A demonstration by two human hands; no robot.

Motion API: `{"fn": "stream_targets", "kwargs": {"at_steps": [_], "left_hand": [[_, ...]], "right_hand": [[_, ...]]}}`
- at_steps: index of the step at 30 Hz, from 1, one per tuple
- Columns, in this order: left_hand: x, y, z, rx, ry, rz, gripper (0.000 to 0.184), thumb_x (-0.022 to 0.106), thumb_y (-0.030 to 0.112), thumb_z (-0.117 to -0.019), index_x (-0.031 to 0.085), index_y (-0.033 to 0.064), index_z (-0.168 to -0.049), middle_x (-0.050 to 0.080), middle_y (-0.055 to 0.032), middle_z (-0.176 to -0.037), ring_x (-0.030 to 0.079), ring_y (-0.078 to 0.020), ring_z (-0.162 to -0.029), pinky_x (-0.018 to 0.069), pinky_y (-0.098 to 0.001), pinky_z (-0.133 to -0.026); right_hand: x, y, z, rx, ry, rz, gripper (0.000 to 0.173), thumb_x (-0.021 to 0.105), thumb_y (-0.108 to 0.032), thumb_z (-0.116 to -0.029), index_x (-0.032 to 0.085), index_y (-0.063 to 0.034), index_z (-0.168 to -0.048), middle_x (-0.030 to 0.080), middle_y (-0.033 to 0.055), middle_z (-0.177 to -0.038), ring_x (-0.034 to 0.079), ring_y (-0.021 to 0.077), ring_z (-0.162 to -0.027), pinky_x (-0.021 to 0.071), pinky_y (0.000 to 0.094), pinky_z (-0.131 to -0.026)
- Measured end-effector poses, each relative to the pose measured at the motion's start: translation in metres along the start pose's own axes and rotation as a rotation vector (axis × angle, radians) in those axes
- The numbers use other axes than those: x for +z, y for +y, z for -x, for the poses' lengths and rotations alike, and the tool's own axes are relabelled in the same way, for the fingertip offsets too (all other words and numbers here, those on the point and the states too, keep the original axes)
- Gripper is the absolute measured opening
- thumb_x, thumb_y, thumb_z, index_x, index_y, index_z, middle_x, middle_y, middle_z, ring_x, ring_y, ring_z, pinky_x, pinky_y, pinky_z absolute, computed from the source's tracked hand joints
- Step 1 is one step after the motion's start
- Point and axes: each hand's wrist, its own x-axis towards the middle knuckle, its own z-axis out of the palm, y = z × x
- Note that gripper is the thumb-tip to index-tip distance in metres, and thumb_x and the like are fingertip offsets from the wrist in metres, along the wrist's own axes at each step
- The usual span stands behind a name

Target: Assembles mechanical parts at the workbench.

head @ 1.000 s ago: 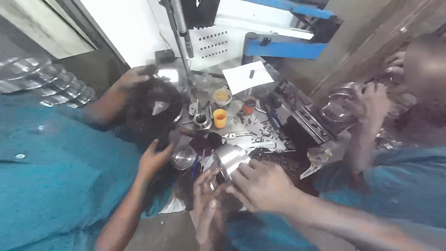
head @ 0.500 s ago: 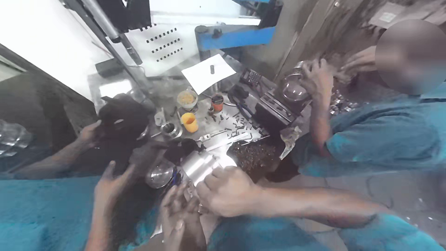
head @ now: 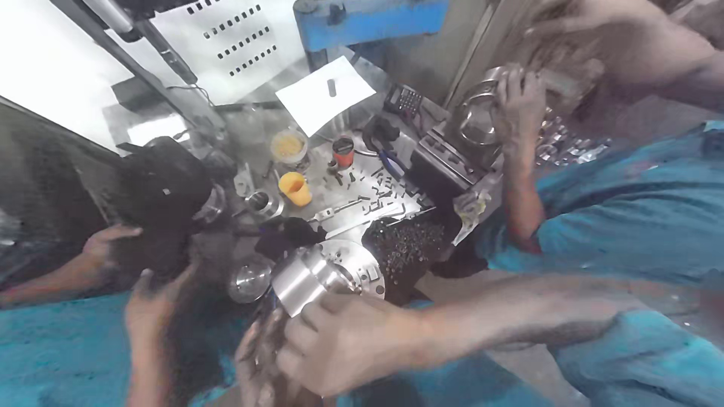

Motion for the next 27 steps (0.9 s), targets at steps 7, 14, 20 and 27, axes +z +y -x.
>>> {"fn": "stream_targets", "kwargs": {"at_steps": [7, 14, 20, 27], "left_hand": [[0.005, 0.004, 0.003, -0.032, 0.046, -0.002, 0.049, 0.067, 0.036, -0.0948, 0.054, 0.0154, -0.137, 0.060, -0.0049, -0.141, 0.061, -0.0196, -0.126, 0.0532, -0.0346, -0.101], [0.026, 0.015, -0.004, -0.011, 0.024, -0.107, 0.048, 0.067, 0.040, -0.0956, 0.057, 0.0181, -0.137, 0.061, 0.0013, -0.140, 0.056, -0.0124, -0.130, 0.0450, -0.0306, -0.109], [0.026, 0.015, 0.001, -0.019, 0.050, -0.105, 0.051, 0.065, 0.040, -0.0962, 0.055, 0.0142, -0.139, 0.059, -0.0011, -0.142, 0.054, -0.0140, -0.133, 0.0435, -0.0324, -0.111], [0.022, 0.015, 0.001, 0.039, 0.006, -0.306, 0.049, 0.052, 0.040, -0.1024, 0.049, 0.0149, -0.144, 0.055, 0.0019, -0.147, 0.054, -0.0098, -0.133, 0.0445, -0.0298, -0.108]], "right_hand": [[0.003, 0.007, 0.008, 0.092, 0.149, -0.081, 0.018, 0.053, -0.006, -0.1001, 0.071, -0.0034, -0.096, 0.065, 0.0106, -0.083, 0.064, 0.0251, -0.070, 0.0507, 0.0335, -0.053], [0.000, 0.011, 0.010, -0.028, 0.114, -0.135, 0.018, 0.053, -0.002, -0.0997, 0.071, -0.0015, -0.099, 0.071, 0.0121, -0.093, 0.070, 0.0266, -0.085, 0.0569, 0.0352, -0.066], [-0.002, 0.025, 0.009, -0.131, 0.050, -0.111, 0.019, 0.054, -0.003, -0.0992, 0.071, -0.0024, -0.108, 0.071, 0.0100, -0.100, 0.068, 0.0259, -0.092, 0.0557, 0.0353, -0.070], [-0.014, 0.017, -0.001, 0.097, -0.116, -0.041, 0.020, 0.054, -0.010, -0.0982, 0.073, -0.0070, -0.096, 0.067, 0.0090, -0.087, 0.066, 0.0263, -0.077, 0.0486, 0.0362, -0.055]]}}
